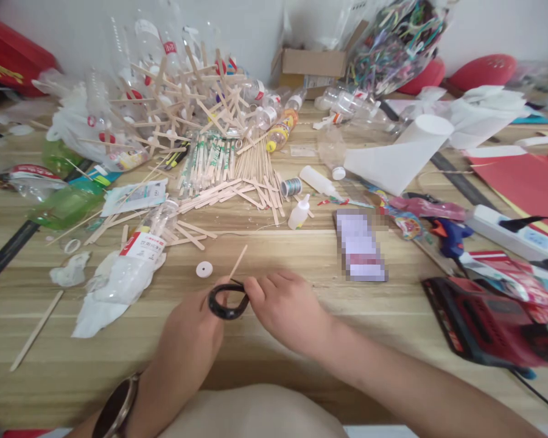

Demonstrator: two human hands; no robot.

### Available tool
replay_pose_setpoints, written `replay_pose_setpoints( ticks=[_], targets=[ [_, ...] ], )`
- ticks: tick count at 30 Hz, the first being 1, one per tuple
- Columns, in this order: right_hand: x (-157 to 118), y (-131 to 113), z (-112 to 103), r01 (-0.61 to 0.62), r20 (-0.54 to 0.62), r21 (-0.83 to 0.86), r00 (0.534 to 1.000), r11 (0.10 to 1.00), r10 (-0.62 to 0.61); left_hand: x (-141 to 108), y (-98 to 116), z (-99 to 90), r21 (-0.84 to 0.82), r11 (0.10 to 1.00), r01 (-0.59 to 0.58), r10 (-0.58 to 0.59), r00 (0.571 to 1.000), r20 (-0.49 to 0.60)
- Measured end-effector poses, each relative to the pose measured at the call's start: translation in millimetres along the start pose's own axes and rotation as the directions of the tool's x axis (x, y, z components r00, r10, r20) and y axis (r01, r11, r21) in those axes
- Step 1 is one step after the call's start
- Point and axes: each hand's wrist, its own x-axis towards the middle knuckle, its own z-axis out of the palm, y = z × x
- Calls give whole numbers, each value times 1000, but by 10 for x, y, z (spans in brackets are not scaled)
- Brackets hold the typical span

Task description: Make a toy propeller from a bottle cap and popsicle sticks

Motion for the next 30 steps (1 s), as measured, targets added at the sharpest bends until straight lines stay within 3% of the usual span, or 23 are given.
replay_pose_setpoints(
  ticks=[2,5,6,11,13,17,23,25,28,30],
  targets=[
    [15,-12,-17,-4,61,73,998,997,0,-1,2,12,19,1000,-8,8,999,-41],
    [36,-28,-45,-56,254,310,967,949,-25,-5,-8,29,61,997,-49,57,989,-137],
    [37,-21,-44,-51,258,319,965,946,-35,-5,-12,31,60,997,-57,65,987,-147],
    [11,68,-1,62,24,33,998,998,-63,0,-14,5,-47,999,-3,-1,998,-70],
    [11,65,-8,68,40,57,997,996,-70,5,-10,-8,-61,998,-15,10,996,-85],
    [12,-1,-45,-20,185,300,982,954,-38,19,-8,-30,-26,997,-69,64,984,-166],
    [-21,56,-14,115,-9,-54,993,992,-115,28,-4,-58,-134,990,-31,15,993,-117],
    [-23,51,-13,116,7,-39,993,992,-116,26,0,-63,-110,993,-39,26,993,-117],
    [-21,23,-33,69,114,121,990,990,-83,23,6,-68,-22,998,-65,60,985,-160],
    [-21,32,-49,68,113,135,990,989,-83,22,8,-75,-9,997,-75,73,985,-159]
  ],
)
